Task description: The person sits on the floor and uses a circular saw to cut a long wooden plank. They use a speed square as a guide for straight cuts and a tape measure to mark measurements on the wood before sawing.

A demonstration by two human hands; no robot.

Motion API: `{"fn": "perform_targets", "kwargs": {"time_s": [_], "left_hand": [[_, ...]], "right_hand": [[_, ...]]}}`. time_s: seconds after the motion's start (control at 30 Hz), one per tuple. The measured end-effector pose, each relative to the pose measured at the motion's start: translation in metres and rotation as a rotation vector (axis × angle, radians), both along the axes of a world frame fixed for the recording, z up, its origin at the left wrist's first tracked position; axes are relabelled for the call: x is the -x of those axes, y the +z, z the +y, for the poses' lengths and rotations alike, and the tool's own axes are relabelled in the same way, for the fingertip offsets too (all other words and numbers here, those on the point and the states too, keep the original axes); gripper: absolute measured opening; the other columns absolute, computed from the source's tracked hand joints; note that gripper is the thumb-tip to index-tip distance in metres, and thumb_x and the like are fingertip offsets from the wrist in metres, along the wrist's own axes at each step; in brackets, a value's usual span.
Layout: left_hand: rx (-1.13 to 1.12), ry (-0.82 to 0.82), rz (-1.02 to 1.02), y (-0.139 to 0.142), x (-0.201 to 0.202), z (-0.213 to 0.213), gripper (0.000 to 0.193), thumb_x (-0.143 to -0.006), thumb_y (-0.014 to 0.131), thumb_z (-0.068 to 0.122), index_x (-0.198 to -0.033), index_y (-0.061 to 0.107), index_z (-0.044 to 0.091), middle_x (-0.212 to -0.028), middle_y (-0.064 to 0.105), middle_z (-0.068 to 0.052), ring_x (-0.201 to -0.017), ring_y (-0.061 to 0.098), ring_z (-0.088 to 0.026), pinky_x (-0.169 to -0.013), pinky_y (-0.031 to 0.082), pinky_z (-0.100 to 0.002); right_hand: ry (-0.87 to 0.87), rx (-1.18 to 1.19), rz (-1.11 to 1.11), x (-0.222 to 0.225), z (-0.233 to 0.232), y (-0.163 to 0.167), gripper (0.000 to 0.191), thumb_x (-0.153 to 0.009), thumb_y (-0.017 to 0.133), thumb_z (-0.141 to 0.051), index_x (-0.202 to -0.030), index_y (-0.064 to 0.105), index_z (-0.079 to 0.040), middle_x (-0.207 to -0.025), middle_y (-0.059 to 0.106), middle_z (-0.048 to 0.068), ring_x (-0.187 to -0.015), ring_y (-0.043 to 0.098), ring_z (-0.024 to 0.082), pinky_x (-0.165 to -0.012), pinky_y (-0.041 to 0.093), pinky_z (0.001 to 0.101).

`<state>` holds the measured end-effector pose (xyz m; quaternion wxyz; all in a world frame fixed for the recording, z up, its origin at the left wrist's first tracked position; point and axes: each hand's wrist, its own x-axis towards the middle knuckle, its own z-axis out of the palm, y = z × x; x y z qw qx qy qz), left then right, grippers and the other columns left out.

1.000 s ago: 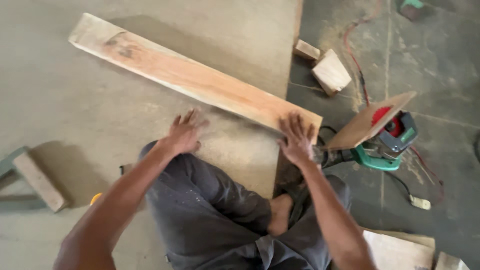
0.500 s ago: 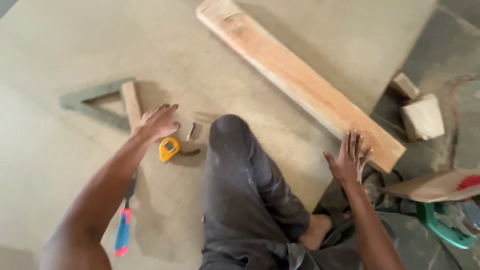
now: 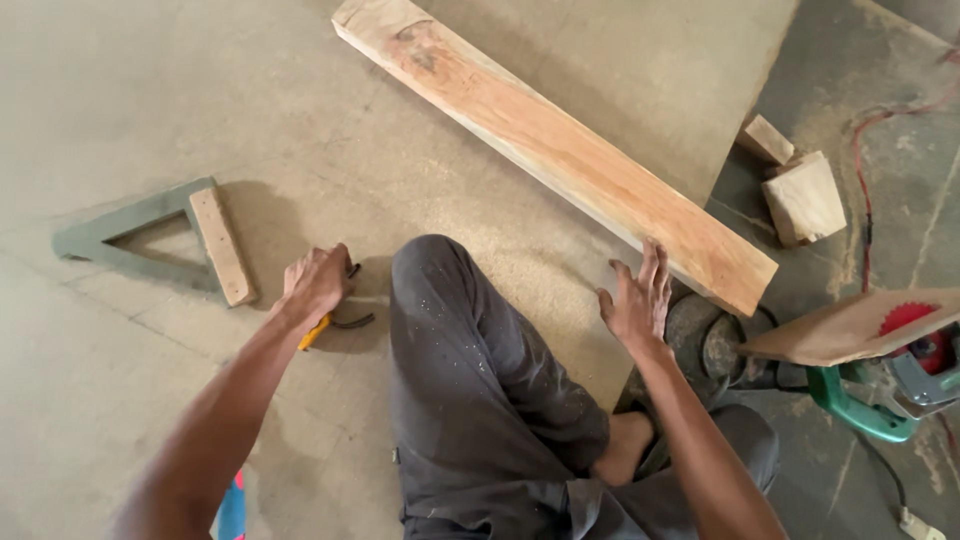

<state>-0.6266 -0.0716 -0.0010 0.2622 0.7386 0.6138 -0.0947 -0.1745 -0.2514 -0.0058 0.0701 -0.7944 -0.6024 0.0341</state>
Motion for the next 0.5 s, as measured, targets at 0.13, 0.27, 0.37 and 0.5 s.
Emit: {"fn": "perform_targets", "kwargs": {"time_s": [0.13,0.27,0.37,0.5], "left_hand": [[-0.045,-0.020,-0.002,-0.001,0.002,-0.001,0.030,-0.085,0.071,0.023,-0.110,0.070,0.005,-0.110,0.069,-0.022,-0.104,0.068,-0.041,-0.089,0.054,-0.052],[-0.189,-0.017,-0.066,0.006,0.010,-0.006,0.021,-0.092,0.063,0.021,-0.104,0.073,0.006,-0.115,0.066,-0.020,-0.106,0.066,-0.041,-0.090,0.053,-0.051],[-0.208,0.023,-0.079,0.016,0.006,-0.010,0.028,-0.101,0.059,0.028,-0.107,0.070,0.003,-0.113,0.066,-0.019,-0.103,0.066,-0.042,-0.087,0.052,-0.054],[-0.287,0.027,-0.190,0.032,-0.031,-0.017,0.028,-0.105,0.059,0.028,-0.109,0.069,0.003,-0.113,0.068,-0.016,-0.100,0.066,-0.040,-0.083,0.053,-0.053]], "right_hand": [[-0.046,-0.026,0.077,-0.012,0.001,-0.003,0.050,-0.081,0.080,-0.020,-0.127,0.063,-0.008,-0.156,0.030,0.027,-0.141,0.035,0.046,-0.106,0.040,0.0640],[-0.099,-0.405,0.360,-0.052,-0.008,0.001,0.035,-0.091,0.065,-0.014,-0.125,0.057,-0.009,-0.139,0.052,0.017,-0.132,0.053,0.032,-0.102,0.054,0.0507],[-0.391,-0.490,0.354,-0.100,-0.015,0.008,0.038,-0.096,0.065,-0.025,-0.129,0.059,-0.006,-0.132,0.054,0.020,-0.122,0.056,0.034,-0.101,0.051,0.0528],[-0.436,-0.455,0.010,-0.153,-0.016,0.006,0.049,-0.101,0.067,-0.034,-0.137,0.060,-0.001,-0.141,0.054,0.027,-0.131,0.050,0.047,-0.106,0.040,0.0621]]}}
